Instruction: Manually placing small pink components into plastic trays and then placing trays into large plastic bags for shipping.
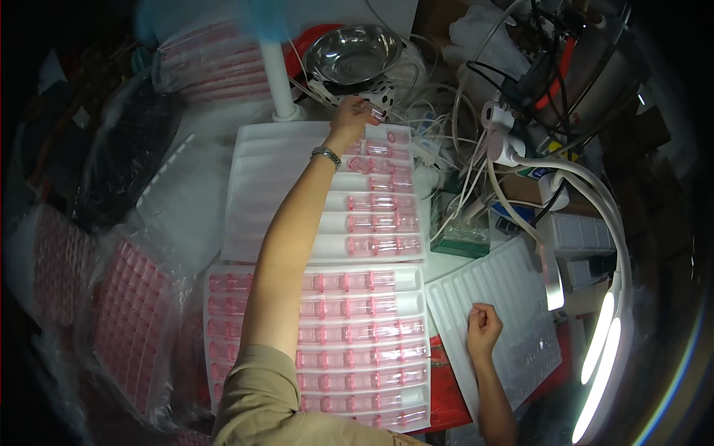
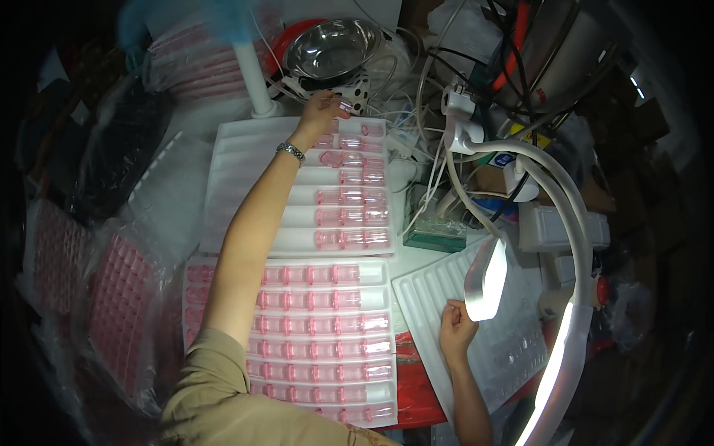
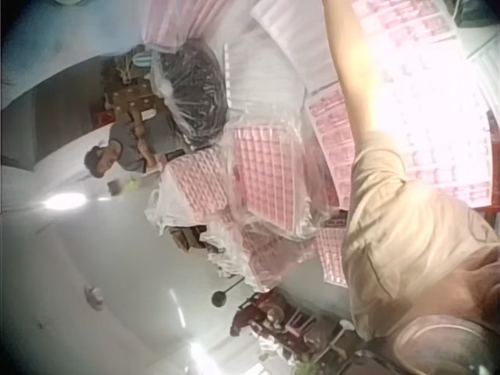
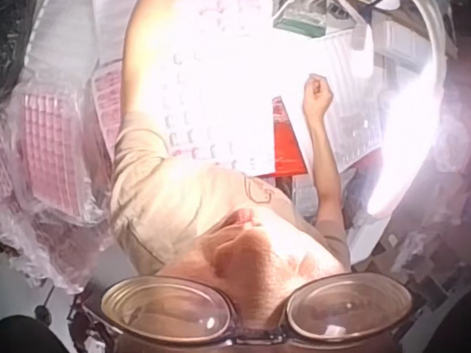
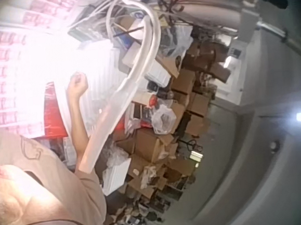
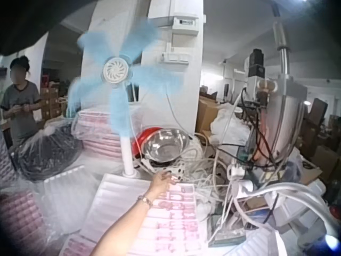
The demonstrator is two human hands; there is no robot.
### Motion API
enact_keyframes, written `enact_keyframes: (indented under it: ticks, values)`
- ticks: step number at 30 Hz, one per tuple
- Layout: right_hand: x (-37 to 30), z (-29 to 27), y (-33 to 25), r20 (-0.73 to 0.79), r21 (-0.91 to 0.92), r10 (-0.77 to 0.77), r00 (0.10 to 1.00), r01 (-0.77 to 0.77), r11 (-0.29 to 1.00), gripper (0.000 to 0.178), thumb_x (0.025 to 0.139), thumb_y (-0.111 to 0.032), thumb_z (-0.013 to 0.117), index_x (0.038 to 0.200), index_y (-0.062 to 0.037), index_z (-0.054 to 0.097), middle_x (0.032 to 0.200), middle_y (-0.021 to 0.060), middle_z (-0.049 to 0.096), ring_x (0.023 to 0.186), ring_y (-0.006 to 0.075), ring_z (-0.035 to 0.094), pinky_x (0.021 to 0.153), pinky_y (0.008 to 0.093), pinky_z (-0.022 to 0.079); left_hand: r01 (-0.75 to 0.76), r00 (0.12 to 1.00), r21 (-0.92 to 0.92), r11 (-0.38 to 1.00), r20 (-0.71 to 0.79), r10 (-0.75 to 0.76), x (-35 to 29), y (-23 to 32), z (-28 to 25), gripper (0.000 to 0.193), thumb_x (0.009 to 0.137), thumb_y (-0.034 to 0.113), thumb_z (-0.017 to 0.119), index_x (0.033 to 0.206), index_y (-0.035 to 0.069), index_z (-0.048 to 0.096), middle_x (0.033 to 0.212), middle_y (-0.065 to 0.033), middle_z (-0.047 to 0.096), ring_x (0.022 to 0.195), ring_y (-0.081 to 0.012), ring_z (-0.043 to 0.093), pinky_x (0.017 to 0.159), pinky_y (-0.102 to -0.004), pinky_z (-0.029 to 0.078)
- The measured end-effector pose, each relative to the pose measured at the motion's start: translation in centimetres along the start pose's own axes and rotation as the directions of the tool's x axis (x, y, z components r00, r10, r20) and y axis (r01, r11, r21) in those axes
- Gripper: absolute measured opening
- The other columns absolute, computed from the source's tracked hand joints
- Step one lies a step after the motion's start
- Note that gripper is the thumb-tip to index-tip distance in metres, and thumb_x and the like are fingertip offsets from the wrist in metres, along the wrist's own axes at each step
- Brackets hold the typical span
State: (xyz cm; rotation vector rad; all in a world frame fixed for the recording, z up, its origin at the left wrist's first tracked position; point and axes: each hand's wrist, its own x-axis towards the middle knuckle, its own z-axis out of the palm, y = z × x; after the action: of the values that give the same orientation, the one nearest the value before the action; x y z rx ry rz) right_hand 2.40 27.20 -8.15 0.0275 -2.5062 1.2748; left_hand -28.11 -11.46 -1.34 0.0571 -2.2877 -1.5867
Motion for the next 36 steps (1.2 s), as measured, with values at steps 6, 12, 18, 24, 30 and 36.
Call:
enact_keyframes:
  ticks: [6, 12, 18, 24, 30, 36]
  values:
    - [0.2, -0.2, 0.7, -0.022, -0.031, -0.04, 0.999, 0.039, 0.999, 0.004, 0.08, 0.0, 0.059, 0.083, 0.0019, 0.062, 0.053, -0.0009, 0.04, 0.047, 0.0075, 0.036, 0.045, 0.0243, 0.029, -0.118, 0.932, 0.882, 0.457, -0.06, 0.356, -3.3, 2.0, -4.8, 0.015, 0.084, 0.016, 0.055, 0.092, 0.007, 0.064, 0.091, -0.0073, 0.067, 0.081, -0.0307, 0.064, 0.073, -0.0396, 0.048]
    - [0.0, -0.1, 0.5, -0.006, -0.036, -0.022, 1.0, 0.022, 0.999, 0.004, 0.081, 0.001, 0.059, 0.084, 0.0017, 0.061, 0.055, -0.0008, 0.041, 0.048, 0.0079, 0.036, 0.045, 0.0243, 0.029, -0.113, 0.97, 0.85, 0.514, -0.017, 0.241, -3.1, -1.1, -3.7, 0.018, 0.076, 0.018, 0.063, 0.082, 0.002, 0.064, 0.082, -0.0164, 0.065, 0.094, -0.0345, 0.061, 0.081, -0.0479, 0.047]
    - [0.0, -0.2, 0.8, -0.009, -0.019, -0.027, 1.0, 0.027, 0.999, 0.004, 0.081, 0.001, 0.059, 0.084, 0.0019, 0.061, 0.056, -0.0016, 0.041, 0.049, 0.0068, 0.036, 0.045, 0.0231, 0.029, 0.072, 0.997, 0.666, 0.742, -0.074, -0.03, -1.7, -0.7, -4.8, 0.036, 0.073, 0.031, 0.069, 0.09, -0.001, 0.065, 0.093, -0.0223, 0.064, 0.089, -0.039, 0.062, 0.076, -0.0434, 0.051]
    - [-0.2, 0.1, 1.1, -0.011, 0.027, 0.012, 1.0, -0.011, 1.0, 0.005, 0.081, 0.002, 0.058, 0.085, 0.002, 0.061, 0.056, -0.0018, 0.04, 0.049, 0.006, 0.036, 0.045, 0.0223, 0.029, 0.168, 0.981, 0.612, 0.772, -0.179, -0.072, -1.4, 0.3, -2.3, 0.027, 0.074, 0.029, 0.069, 0.081, 0.003, 0.068, 0.085, -0.0219, 0.065, 0.085, -0.0375, 0.063, 0.075, -0.0431, 0.052]
    - [-0.1, -0.1, 0.3, -0.01, 0.019, 0.012, 1.0, -0.011, 1.0, 0.005, 0.081, 0.002, 0.058, 0.084, 0.0023, 0.061, 0.056, -0.002, 0.04, 0.05, 0.0062, 0.036, 0.046, 0.0227, 0.029, 0.166, 0.957, 0.612, 0.773, -0.29, 0.024, -1.9, -0.3, -4.6, 0.016, 0.071, 0.015, 0.068, 0.077, 0.001, 0.067, 0.082, -0.0221, 0.065, 0.084, -0.0375, 0.064, 0.074, -0.0422, 0.053]
    - [0.0, -0.1, 0.4, -0.014, 0.021, 0.014, 1.0, -0.014, 1.0, 0.004, 0.081, 0.001, 0.058, 0.083, 0.0024, 0.062, 0.056, -0.0022, 0.04, 0.05, 0.0063, 0.035, 0.045, 0.0228, 0.028, 0.064, 0.969, 0.745, 0.664, -0.205, 0.137, -2.1, -0.6, -4.8, 0.017, 0.071, 0.016, 0.067, 0.078, 0.001, 0.066, 0.081, -0.0224, 0.064, 0.081, -0.0388, 0.063, 0.071, -0.0453, 0.051]
